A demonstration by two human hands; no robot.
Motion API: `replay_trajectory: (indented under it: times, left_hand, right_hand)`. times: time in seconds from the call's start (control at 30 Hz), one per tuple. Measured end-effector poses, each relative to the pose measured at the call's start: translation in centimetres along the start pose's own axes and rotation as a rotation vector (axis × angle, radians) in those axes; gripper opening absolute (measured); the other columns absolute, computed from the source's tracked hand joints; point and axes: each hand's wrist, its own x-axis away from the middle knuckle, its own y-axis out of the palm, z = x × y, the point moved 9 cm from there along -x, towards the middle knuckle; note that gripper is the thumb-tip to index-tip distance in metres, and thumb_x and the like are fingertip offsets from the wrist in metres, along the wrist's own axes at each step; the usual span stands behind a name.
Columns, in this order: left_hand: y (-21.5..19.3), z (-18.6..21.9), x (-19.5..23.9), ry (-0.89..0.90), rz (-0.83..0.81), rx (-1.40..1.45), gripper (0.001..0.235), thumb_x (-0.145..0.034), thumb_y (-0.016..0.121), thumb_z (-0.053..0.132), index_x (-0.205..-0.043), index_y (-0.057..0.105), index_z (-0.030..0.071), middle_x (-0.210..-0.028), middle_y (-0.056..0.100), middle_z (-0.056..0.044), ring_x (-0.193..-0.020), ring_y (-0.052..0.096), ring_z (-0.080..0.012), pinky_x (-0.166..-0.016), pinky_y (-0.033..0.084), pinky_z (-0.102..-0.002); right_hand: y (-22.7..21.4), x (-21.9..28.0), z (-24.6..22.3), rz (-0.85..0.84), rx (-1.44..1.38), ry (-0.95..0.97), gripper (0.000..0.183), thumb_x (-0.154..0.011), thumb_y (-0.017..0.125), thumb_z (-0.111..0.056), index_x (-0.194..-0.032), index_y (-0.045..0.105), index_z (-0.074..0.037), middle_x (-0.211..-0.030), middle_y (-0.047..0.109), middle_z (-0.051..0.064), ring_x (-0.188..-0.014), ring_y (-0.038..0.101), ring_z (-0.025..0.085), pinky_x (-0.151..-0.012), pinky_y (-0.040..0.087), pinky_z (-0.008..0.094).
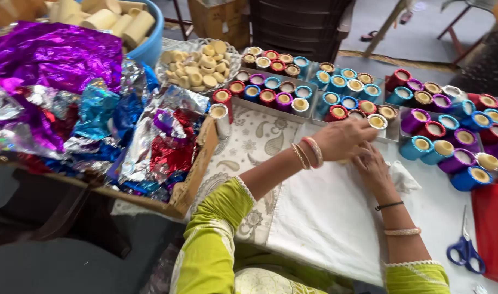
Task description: The person wraps a small cylindrical candle with a piece of red shiny foil. They fold the foil around the candle and secure it with a piece of clear tape. The wrapped candle is then placed into a tray with other wrapped candles.
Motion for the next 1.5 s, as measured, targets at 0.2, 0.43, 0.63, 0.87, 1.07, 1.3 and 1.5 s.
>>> replay_trajectory:
  times: [0.2, 0.43, 0.63, 0.87, 1.07, 1.3, 1.5]
  left_hand:
    - [-6.1, 10.9, 4.8, 0.133, 0.109, -0.144, 0.035, -0.086, 0.073, 0.022, -0.113, 0.058, 0.006, -0.105, 0.064, -0.008, -0.094, 0.067, -0.0241, -0.078, 0.059, -0.036]
    - [-11.1, 13.9, 14.0, 0.066, 0.026, -0.099, 0.021, -0.093, 0.072, 0.026, -0.096, 0.066, 0.007, -0.086, 0.066, -0.007, -0.084, 0.068, -0.0233, -0.076, 0.058, -0.037]
    - [-23.1, 6.9, 21.8, -0.147, 0.306, -0.43, 0.012, -0.088, 0.064, 0.002, -0.098, 0.07, 0.007, -0.091, 0.072, -0.012, -0.085, 0.072, -0.0264, -0.077, 0.061, -0.037]
    - [-30.5, -5.3, 30.3, -0.863, 0.15, -0.558, 0.016, -0.099, 0.066, 0.014, -0.113, 0.065, 0.006, -0.103, 0.071, -0.016, -0.091, 0.072, -0.0334, -0.08, 0.06, -0.044]
    - [-28.2, -8.4, 31.7, -0.649, 0.038, -0.499, 0.048, -0.076, 0.078, 0.016, -0.122, 0.066, 0.008, -0.118, 0.064, -0.019, -0.111, 0.059, -0.0398, -0.088, 0.055, -0.047]
    - [-25.6, -8.8, 35.3, -0.842, -0.248, -0.167, 0.018, -0.09, 0.069, 0.025, -0.102, 0.076, 0.014, -0.094, 0.073, -0.007, -0.093, 0.071, -0.0255, -0.087, 0.057, -0.039]
    - [-24.8, -7.2, 37.2, -0.567, -0.215, -0.182, 0.024, -0.093, 0.07, 0.028, -0.087, 0.072, 0.005, -0.086, 0.069, -0.011, -0.092, 0.064, -0.0322, -0.087, 0.051, -0.045]
  right_hand:
    - [2.8, -0.2, 2.8, -0.079, 0.263, -0.176, 0.053, -0.088, 0.066, -0.027, -0.134, 0.057, -0.003, -0.122, 0.063, 0.023, -0.111, 0.061, 0.04, -0.089, 0.051, 0.047]
    - [0.0, 0.0, -2.9, -0.029, 0.097, 0.108, 0.052, -0.094, 0.07, -0.043, -0.13, 0.058, -0.007, -0.108, 0.07, 0.016, -0.103, 0.065, 0.032, -0.09, 0.051, 0.046]
    - [-0.5, -0.1, -3.2, -0.019, 0.034, 0.15, 0.054, -0.097, 0.063, -0.045, -0.137, 0.056, -0.009, -0.109, 0.068, 0.015, -0.098, 0.064, 0.029, -0.088, 0.05, 0.044]
    - [-1.0, 0.0, -3.7, 0.019, -0.067, 0.165, 0.047, -0.103, 0.059, -0.042, -0.136, 0.058, -0.008, -0.112, 0.067, 0.016, -0.102, 0.065, 0.029, -0.088, 0.052, 0.042]
    - [-1.2, 0.1, -3.9, 0.035, -0.052, 0.162, 0.041, -0.105, 0.058, -0.038, -0.133, 0.061, -0.008, -0.113, 0.067, 0.016, -0.103, 0.067, 0.029, -0.087, 0.054, 0.042]
    - [-4.3, 0.3, -9.2, 0.19, 0.146, -0.078, 0.027, -0.108, 0.062, -0.025, -0.128, 0.066, -0.008, -0.116, 0.065, 0.013, -0.111, 0.062, 0.03, -0.094, 0.051, 0.043]
    - [-4.1, -2.1, -17.6, 0.131, 0.159, -0.251, 0.015, -0.103, 0.067, -0.019, -0.114, 0.071, -0.009, -0.114, 0.066, 0.011, -0.112, 0.062, 0.03, -0.095, 0.05, 0.042]
